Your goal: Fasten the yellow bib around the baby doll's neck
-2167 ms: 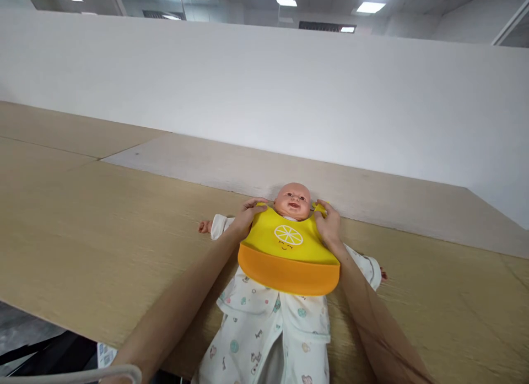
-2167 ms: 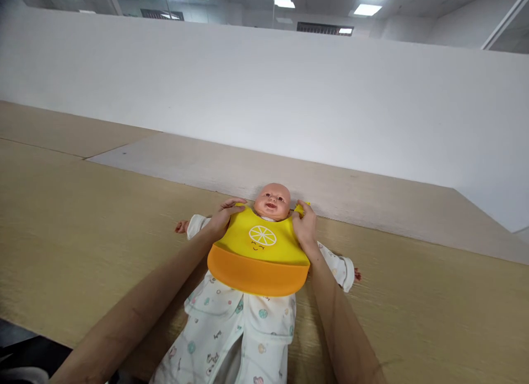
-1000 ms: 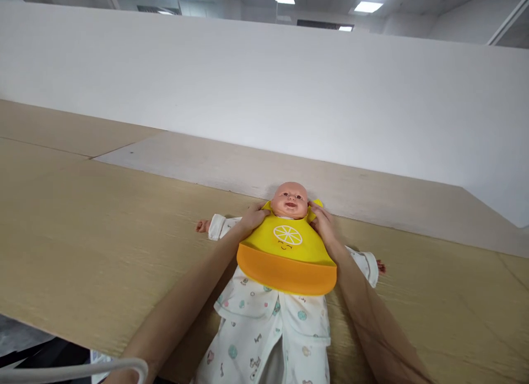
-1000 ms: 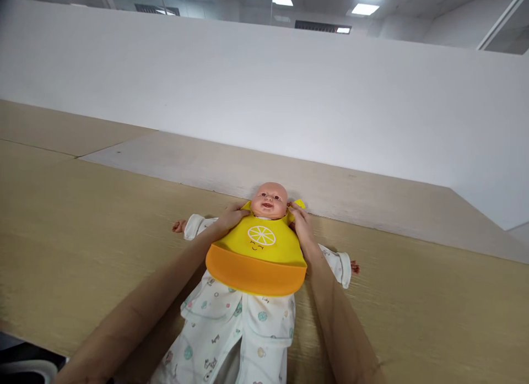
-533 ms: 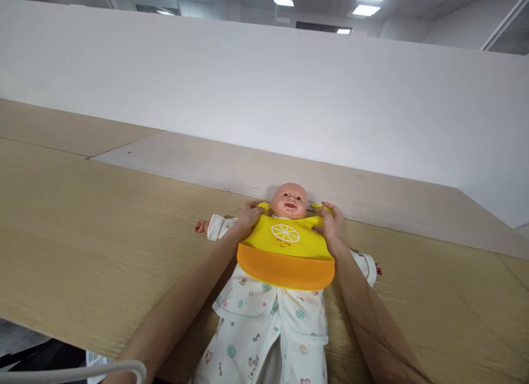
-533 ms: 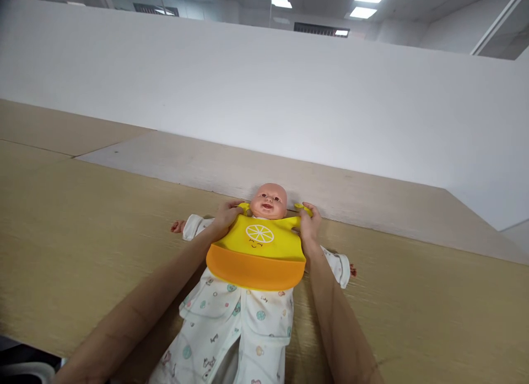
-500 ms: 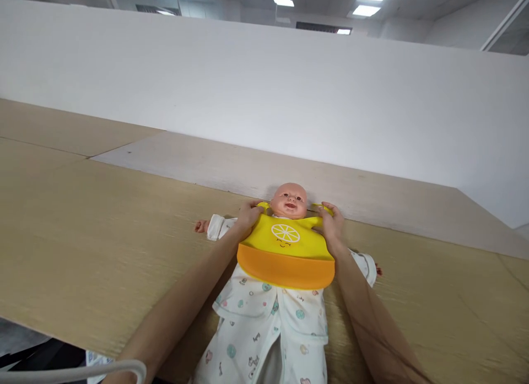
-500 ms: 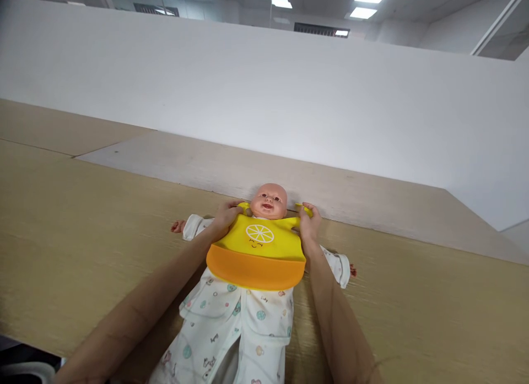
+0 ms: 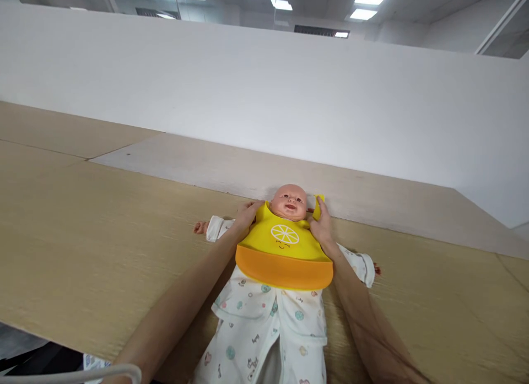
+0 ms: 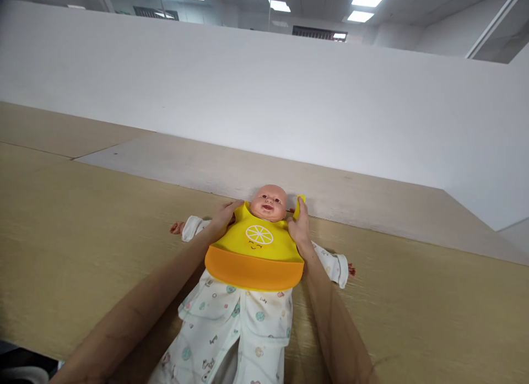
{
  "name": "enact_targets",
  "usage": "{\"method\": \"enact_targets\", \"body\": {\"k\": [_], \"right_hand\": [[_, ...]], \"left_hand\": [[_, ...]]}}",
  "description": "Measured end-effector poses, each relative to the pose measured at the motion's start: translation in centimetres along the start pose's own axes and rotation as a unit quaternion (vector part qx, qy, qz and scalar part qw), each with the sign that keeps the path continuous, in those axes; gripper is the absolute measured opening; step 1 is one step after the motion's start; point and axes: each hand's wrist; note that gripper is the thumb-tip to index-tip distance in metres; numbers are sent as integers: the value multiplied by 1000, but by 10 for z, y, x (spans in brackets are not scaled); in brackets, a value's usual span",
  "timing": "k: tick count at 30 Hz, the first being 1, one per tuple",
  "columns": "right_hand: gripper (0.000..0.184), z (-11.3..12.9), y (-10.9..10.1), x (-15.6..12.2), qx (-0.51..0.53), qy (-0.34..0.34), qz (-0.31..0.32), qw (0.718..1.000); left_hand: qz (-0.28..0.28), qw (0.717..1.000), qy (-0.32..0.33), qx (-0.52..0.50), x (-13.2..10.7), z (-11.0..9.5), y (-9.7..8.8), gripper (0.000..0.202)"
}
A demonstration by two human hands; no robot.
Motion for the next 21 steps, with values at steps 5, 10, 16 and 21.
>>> {"method": "enact_targets", "body": {"k": [5, 10, 16, 21], "right_hand": [[80, 9, 0, -5, -40, -4, 27, 999], [82, 7, 3, -6, -39, 11, 51, 998], [80, 15, 3, -14, 34, 32, 38, 998], [85, 20, 3, -17, 80, 62, 55, 993]], "left_hand": [[5, 1000, -8, 23, 2, 4, 0, 32], [10, 999, 2, 40, 8, 11, -5, 25], [-7, 999, 32, 10, 12, 17, -9, 24], [9, 997, 69, 31, 17, 28, -11, 21]]}}
Point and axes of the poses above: each hand's wrist, its own x-axis towards the middle knuckle, its own y-axis out of the palm, z = x × y, and after that the axes turned 15 degrees about y, right-handed
